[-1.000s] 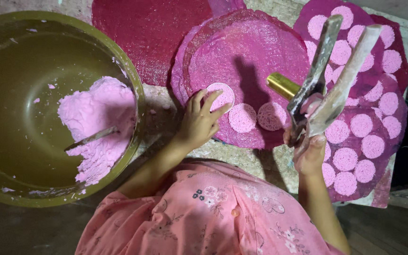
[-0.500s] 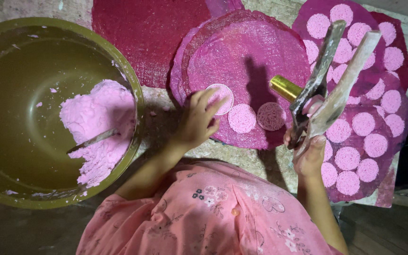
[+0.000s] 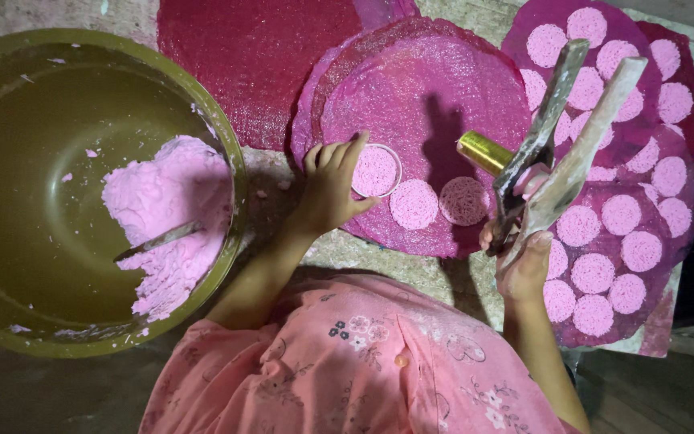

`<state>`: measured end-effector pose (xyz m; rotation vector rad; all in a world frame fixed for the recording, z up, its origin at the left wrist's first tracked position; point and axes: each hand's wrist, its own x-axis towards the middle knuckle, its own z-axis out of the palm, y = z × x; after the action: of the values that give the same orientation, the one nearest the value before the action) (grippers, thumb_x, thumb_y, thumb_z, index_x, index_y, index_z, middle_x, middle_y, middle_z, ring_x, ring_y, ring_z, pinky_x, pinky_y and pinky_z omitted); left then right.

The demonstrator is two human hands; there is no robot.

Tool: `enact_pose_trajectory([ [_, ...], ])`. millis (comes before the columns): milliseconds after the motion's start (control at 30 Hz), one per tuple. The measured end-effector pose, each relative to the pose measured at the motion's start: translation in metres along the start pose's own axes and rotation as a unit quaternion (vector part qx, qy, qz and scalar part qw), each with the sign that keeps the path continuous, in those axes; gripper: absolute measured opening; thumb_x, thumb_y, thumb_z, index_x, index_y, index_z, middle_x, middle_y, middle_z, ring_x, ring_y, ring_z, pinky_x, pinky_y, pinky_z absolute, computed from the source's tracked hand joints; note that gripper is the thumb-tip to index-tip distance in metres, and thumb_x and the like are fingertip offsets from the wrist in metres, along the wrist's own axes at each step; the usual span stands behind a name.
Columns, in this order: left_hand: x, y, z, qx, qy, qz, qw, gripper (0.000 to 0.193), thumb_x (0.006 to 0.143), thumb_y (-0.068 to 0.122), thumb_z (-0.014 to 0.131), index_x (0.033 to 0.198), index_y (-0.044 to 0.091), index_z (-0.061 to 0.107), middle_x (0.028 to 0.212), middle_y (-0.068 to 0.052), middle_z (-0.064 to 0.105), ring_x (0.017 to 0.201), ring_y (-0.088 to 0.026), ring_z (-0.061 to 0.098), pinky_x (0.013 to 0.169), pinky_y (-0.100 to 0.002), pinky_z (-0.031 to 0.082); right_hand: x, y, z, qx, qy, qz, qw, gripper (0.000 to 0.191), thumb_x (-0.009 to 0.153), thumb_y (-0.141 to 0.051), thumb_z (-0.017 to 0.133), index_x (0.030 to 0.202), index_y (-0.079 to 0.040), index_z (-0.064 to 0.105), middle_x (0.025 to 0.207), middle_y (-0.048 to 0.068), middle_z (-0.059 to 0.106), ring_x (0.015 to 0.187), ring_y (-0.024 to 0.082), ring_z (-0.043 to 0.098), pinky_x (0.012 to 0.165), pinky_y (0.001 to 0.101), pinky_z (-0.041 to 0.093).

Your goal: The person fills a hand-held batter press with pink batter from a large bowl and extrudes round batter portions onto pink cloth-covered trays. They then carry a filled tray to a steamer pot, place it inside, and cover the steamer with a lid.

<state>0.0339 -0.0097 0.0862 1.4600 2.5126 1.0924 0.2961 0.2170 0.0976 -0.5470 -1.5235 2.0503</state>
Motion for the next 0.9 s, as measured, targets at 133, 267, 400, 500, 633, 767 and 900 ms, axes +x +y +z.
enact_pose_trajectory([
  [133, 0.007, 0.002, -0.004, -0.014, -0.013, -0.027, 0.999, 0.112, 0.07, 0.044, 0.093, 0.155, 0.002, 0.032, 0.142, -0.016, 0.054, 0.135, -0.031, 0.045, 0.118, -0.059, 0.019, 0.0, -0.002, 0.001, -0.007, -0.007, -0.005, 1.0, 0.076, 0.099, -0.078, 0.051, 0.128, -0.007, 0.047, 0.096, 0.009, 0.054, 0.086, 0.022, 0.054, 0.075, 0.039, 0.045],
  [267, 0.029, -0.012, -0.002, -0.07, 0.004, -0.11, 0.991, 0.117, 0.069, 0.04, 0.095, 0.157, 0.007, 0.025, 0.149, -0.014, 0.05, 0.142, -0.031, 0.04, 0.122, -0.054, 0.015, 0.0, -0.007, 0.006, 0.014, 0.006, 0.011, 1.0, 0.077, 0.096, -0.078, 0.051, 0.133, -0.01, 0.046, 0.103, 0.008, 0.055, 0.089, 0.021, 0.054, 0.077, 0.0388, 0.044],
  [400, 0.063, -0.046, 0.006, 0.011, 0.08, -0.161, 0.984, 0.113, 0.077, 0.036, 0.093, 0.156, 0.003, 0.019, 0.162, -0.027, 0.029, 0.15, -0.044, 0.024, 0.117, -0.062, 0.007, 0.0, -0.012, 0.013, 0.052, -0.025, 0.011, 0.998, 0.074, 0.1, -0.076, 0.051, 0.135, -0.012, 0.044, 0.107, 0.008, 0.052, 0.093, 0.022, 0.053, 0.081, 0.0408, 0.045],
  [500, 0.062, -0.065, 0.006, -0.219, 0.157, -0.172, 0.947, 0.082, 0.096, -0.003, 0.053, 0.169, 0.01, 0.018, 0.174, -0.018, 0.024, 0.162, -0.031, 0.021, 0.134, -0.05, 0.022, -0.002, -0.014, 0.014, 0.041, -0.017, 0.003, 0.999, 0.069, 0.102, -0.073, 0.051, 0.134, -0.012, 0.042, 0.105, 0.008, 0.052, 0.092, 0.022, 0.052, 0.08, 0.0403, 0.044],
  [633, 0.013, -0.036, 0.017, -0.171, 0.193, -0.206, 0.944, 0.07, 0.098, -0.002, 0.048, 0.163, 0.017, 0.031, 0.171, -0.013, 0.03, 0.157, -0.033, 0.033, 0.118, -0.045, 0.044, -0.004, -0.014, 0.01, 0.017, -0.026, 0.012, 0.999, 0.073, 0.1, -0.075, 0.05, 0.133, -0.009, 0.044, 0.097, 0.009, 0.054, 0.087, 0.022, 0.053, 0.079, 0.0401, 0.045],
  [767, -0.009, -0.008, 0.019, 0.07, 0.162, -0.101, 0.979, 0.051, 0.092, 0.017, 0.069, 0.141, 0.021, 0.057, 0.16, -0.018, 0.035, 0.144, -0.044, 0.031, 0.116, -0.061, 0.029, -0.001, -0.012, 0.009, 0.019, -0.026, 0.015, 0.999, 0.073, 0.101, -0.075, 0.05, 0.128, -0.007, 0.044, 0.095, 0.01, 0.055, 0.088, 0.023, 0.054, 0.081, 0.0402, 0.045],
  [900, -0.009, 0.004, 0.012, 0.138, 0.087, -0.042, 0.986, 0.019, 0.096, 0.036, 0.076, 0.112, 0.026, 0.072, 0.157, -0.003, 0.046, 0.144, -0.037, 0.037, 0.121, -0.066, 0.024, 0.004, -0.01, 0.017, 0.004, -0.038, 0.029, 0.999, 0.081, 0.098, -0.078, 0.048, 0.139, -0.008, 0.045, 0.094, 0.01, 0.056, 0.084, 0.021, 0.054, 0.078, 0.0381, 0.046],
])
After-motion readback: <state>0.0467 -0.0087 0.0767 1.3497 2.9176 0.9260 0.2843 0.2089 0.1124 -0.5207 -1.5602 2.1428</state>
